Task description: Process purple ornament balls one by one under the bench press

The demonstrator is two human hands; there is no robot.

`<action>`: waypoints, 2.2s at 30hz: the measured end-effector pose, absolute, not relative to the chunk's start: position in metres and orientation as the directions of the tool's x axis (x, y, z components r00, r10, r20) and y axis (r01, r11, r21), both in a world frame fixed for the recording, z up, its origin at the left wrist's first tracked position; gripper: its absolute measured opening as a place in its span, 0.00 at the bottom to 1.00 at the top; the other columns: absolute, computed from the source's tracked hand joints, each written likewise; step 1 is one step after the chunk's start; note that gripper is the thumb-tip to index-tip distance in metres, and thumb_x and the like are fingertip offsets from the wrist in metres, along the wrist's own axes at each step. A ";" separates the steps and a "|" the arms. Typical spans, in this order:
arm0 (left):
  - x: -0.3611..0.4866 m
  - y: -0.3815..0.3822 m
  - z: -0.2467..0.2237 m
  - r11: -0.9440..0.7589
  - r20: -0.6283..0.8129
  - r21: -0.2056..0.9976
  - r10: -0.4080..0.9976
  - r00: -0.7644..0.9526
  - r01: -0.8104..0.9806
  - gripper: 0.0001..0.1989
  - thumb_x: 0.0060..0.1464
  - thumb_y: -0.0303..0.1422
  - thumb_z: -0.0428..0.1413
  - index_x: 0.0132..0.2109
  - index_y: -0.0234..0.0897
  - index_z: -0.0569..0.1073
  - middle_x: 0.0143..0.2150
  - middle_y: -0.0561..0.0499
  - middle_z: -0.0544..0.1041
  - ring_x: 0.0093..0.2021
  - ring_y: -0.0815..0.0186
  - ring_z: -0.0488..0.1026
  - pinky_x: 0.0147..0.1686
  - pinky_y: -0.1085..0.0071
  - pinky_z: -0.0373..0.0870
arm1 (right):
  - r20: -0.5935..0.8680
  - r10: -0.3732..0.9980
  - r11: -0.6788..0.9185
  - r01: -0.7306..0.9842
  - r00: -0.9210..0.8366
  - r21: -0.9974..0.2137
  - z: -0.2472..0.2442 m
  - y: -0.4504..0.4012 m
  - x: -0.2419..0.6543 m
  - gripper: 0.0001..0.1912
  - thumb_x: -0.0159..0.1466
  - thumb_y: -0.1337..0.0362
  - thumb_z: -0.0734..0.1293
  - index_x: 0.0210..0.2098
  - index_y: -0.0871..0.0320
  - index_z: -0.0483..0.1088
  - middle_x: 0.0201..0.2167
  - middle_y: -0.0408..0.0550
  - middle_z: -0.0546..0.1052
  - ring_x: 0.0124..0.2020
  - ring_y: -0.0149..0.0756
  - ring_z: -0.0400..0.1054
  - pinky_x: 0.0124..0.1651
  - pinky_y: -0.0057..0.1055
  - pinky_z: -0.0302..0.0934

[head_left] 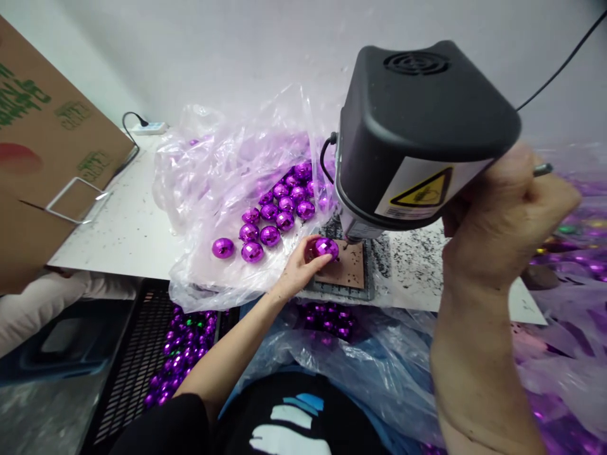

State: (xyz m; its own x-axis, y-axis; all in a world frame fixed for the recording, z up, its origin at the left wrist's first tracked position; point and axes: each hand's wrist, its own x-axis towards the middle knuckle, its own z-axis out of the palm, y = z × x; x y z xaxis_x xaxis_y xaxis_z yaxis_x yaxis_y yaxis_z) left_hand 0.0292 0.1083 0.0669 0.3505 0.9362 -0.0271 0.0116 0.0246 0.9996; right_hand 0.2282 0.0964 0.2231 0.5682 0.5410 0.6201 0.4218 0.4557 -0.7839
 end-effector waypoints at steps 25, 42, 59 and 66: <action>0.068 0.091 0.056 -0.502 0.367 0.663 0.864 0.345 0.555 0.24 0.56 0.42 0.63 0.55 0.37 0.67 0.50 0.45 0.75 0.51 0.55 0.71 0.53 0.58 0.64 | 0.623 0.516 0.443 0.440 0.587 -0.781 0.221 0.093 0.224 0.26 0.66 0.48 0.60 0.23 0.64 0.64 0.17 0.39 0.56 0.17 0.19 0.57 0.18 0.20 0.51; 0.067 0.092 0.056 -0.538 0.357 0.598 0.843 0.404 0.594 0.21 0.61 0.42 0.57 0.56 0.36 0.64 0.55 0.40 0.72 0.57 0.53 0.67 0.63 0.52 0.56 | 0.742 0.405 0.473 0.572 0.534 -0.670 0.162 0.047 0.206 0.11 0.64 0.63 0.62 0.32 0.62 0.73 0.20 0.42 0.65 0.21 0.25 0.63 0.26 0.28 0.57; 0.069 0.090 0.059 -0.519 0.347 0.608 0.854 0.388 0.601 0.23 0.60 0.41 0.58 0.58 0.36 0.63 0.58 0.39 0.70 0.60 0.53 0.66 0.65 0.52 0.57 | 0.773 0.253 0.622 0.514 0.582 -0.591 0.138 0.062 0.196 0.11 0.66 0.67 0.56 0.36 0.60 0.69 0.19 0.40 0.59 0.17 0.21 0.54 0.22 0.26 0.59; 0.069 0.091 0.057 -0.533 0.364 0.598 0.846 0.390 0.598 0.22 0.61 0.41 0.57 0.56 0.34 0.64 0.53 0.40 0.72 0.56 0.55 0.69 0.63 0.52 0.59 | 0.798 0.252 0.612 0.549 0.547 -0.569 0.115 0.066 0.200 0.11 0.65 0.67 0.56 0.38 0.58 0.69 0.21 0.41 0.64 0.21 0.23 0.61 0.24 0.25 0.57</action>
State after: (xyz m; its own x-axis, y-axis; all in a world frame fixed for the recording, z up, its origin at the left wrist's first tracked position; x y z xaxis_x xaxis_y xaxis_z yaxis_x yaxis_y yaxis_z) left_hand 0.0690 0.0905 0.0573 0.3899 0.8457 0.3645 0.5980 -0.5335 0.5982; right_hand 0.1997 0.0661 0.1145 0.5471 0.2522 0.7982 0.5487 0.6120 -0.5695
